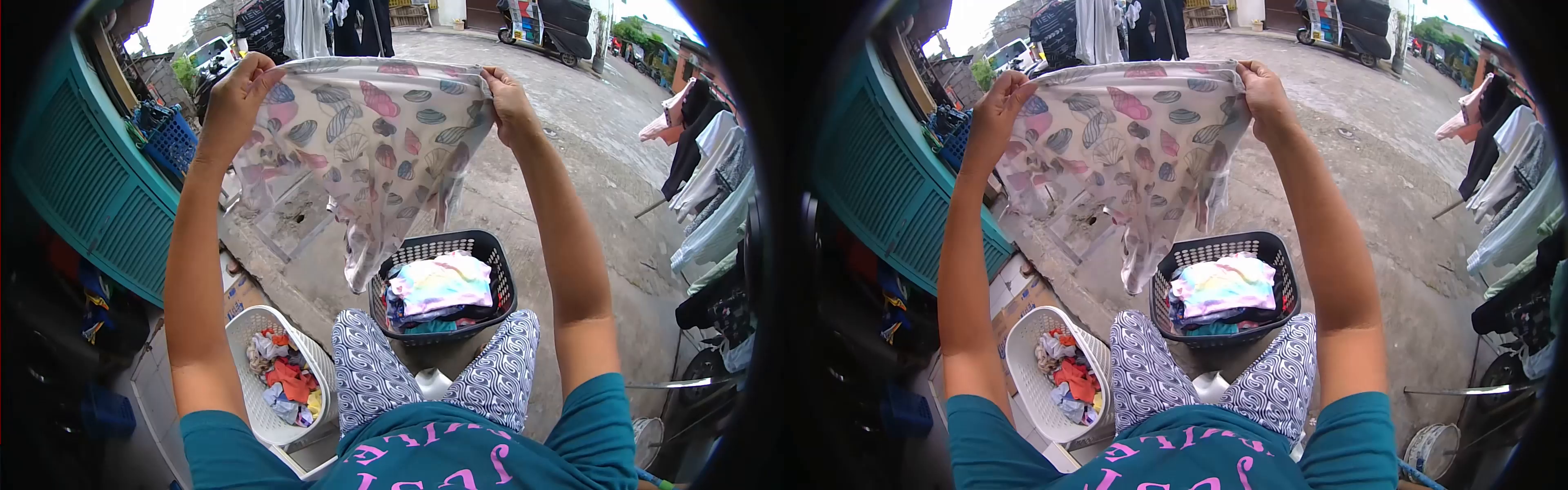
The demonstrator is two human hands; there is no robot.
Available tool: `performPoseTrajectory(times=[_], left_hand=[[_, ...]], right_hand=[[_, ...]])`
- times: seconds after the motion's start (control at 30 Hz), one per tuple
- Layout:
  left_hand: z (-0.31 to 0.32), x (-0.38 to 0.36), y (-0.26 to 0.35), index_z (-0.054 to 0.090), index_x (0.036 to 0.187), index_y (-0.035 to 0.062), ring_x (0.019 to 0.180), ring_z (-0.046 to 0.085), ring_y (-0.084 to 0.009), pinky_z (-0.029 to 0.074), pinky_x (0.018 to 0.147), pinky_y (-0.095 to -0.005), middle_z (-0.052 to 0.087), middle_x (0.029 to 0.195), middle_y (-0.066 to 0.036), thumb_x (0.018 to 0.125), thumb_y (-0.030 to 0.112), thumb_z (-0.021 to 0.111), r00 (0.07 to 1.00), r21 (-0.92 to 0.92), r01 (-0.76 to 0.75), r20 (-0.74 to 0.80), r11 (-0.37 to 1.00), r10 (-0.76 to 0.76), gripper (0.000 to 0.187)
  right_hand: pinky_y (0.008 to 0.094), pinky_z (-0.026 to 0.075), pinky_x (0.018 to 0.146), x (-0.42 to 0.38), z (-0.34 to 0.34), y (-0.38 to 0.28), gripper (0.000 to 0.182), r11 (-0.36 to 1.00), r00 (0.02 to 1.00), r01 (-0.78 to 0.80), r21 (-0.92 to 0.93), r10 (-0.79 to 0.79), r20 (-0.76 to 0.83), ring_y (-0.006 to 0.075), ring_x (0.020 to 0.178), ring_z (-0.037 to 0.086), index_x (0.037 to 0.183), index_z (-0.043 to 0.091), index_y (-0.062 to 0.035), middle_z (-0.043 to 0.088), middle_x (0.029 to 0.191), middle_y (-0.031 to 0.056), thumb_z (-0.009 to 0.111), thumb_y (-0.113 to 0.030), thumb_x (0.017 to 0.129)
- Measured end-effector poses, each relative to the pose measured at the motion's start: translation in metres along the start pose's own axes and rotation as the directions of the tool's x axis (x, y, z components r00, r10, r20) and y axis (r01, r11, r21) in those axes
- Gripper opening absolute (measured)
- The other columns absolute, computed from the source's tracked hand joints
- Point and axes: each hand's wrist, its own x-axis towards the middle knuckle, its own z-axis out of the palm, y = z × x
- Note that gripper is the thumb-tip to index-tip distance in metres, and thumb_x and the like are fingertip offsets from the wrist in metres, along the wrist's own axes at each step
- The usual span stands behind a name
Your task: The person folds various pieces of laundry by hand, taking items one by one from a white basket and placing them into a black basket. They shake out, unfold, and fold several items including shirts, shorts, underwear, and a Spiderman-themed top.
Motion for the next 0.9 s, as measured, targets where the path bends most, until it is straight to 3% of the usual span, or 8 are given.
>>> performPoseTrajectory(times=[0.13,0.2,0.3,0.57,0.63,0.67,0.77,0.9], left_hand=[[0.028,-0.023,-0.024,0.048,0.087,0.0027,0.065,0.05,-0.017,0.042,0.062,-0.0291,0.051,0.067,-0.012,0.085,0.026,0.054,0.838,0.211,-0.185,0.544,0.96,0.042,0.025],[0.014,-0.017,-0.033,0.048,0.087,0.0028,0.063,0.048,-0.017,0.042,0.062,-0.0292,0.051,0.066,-0.012,0.085,0.027,0.054,0.901,0.19,-0.127,0.432,0.974,0.034,0.025],[-0.007,-0.016,-0.048,0.047,0.083,0.0035,0.062,0.04,-0.0069,0.037,0.057,-0.0223,0.048,0.066,0.0,0.085,0.026,0.055,0.942,0.112,0.024,0.329,0.993,-0.06,0.024],[-0.015,-0.036,-0.065,0.055,0.086,0.0042,0.068,0.048,-0.0126,0.041,0.066,-0.0265,0.055,0.071,-0.005,0.068,0.018,0.07,0.66,0.317,0.135,0.678,0.939,-0.324,0.027],[-0.046,-0.011,-0.074,0.055,0.089,0.0044,0.07,0.052,-0.0182,0.042,0.069,-0.0285,0.056,0.074,-0.011,0.07,0.017,0.067,0.807,0.389,0.021,0.538,0.921,-0.245,0.026],[-0.068,0.003,-0.055,0.053,0.091,0.002,0.071,0.05,-0.0123,0.041,0.067,-0.0248,0.054,0.075,-0.009,0.075,0.012,0.063,0.935,0.41,-0.05,0.339,0.911,-0.101,0.022],[-0.136,0.007,0.013,0.055,0.108,0.0069,0.078,0.058,-0.0168,0.046,0.069,-0.0298,0.06,0.087,-0.009,0.08,0.018,0.058,0.957,0.357,-0.053,-0.247,0.933,0.149,0.029],[-0.062,-0.088,-0.017,0.056,0.108,0.0076,0.085,0.06,-0.0232,0.049,0.068,-0.0254,0.057,0.094,-0.015,0.08,0.0,0.048,0.919,0.678,-0.156,-0.166,0.718,0.356,0.03]], right_hand=[[0.0284,0.045,0.064,-0.005,-0.006,0.028,0.028,0.845,0.952,0.289,-0.449,-0.208,0.223,0.0168,0.071,0.055,0.097,0.057,-0.0041,0.06,0.082,0.0082,0.05,-0.029,0.087],[0.0275,0.045,0.07,-0.016,-0.004,0.008,0.033,0.577,0.905,0.32,-0.752,0.049,0.422,0.0135,0.076,0.054,0.101,0.055,-0.0044,0.059,0.087,0.0057,0.059,-0.031,0.081],[0.0276,0.044,0.07,-0.017,-0.014,0.028,0.035,0.739,0.766,0.423,-0.525,0.018,0.642,0.0136,0.08,0.055,0.105,0.055,-0.006,0.061,0.085,0.0066,0.06,-0.028,0.079],[0.0336,0.05,0.072,0.025,0.013,0.039,0.036,0.405,0.583,0.273,-0.873,0.652,0.485,0.0207,0.086,0.059,0.11,0.058,-0.0107,0.061,0.1,0.0092,0.059,-0.012,0.074],[0.0333,0.047,0.063,0.046,0.036,0.008,0.027,0.447,0.729,0.342,-0.826,0.428,0.534,0.0157,0.078,0.056,0.105,0.058,-0.0092,0.063,0.086,0.0052,0.053,-0.011,0.079],[0.0312,0.045,0.054,0.062,0.048,-0.007,0.017,0.419,0.715,0.663,-0.621,-0.109,0.691,0.0153,0.063,0.055,0.093,0.06,-0.0032,0.06,0.069,0.0057,0.051,-0.01,0.08],[0.0334,0.043,0.065,0.151,0.003,0.033,0.022,0.339,0.639,0.76,-0.554,-0.238,0.731,0.0189,0.076,0.053,0.099,0.058,-0.0069,0.058,0.084,0.0073,0.05,-0.009,0.079],[0.0377,0.039,0.085,-0.006,0.107,0.1,0.037,0.119,0.436,0.892,-0.436,-0.478,0.762,0.0262,0.103,0.049,0.111,0.055,-0.0142,0.053,0.112,0.0105,0.049,-0.005,0.076]])
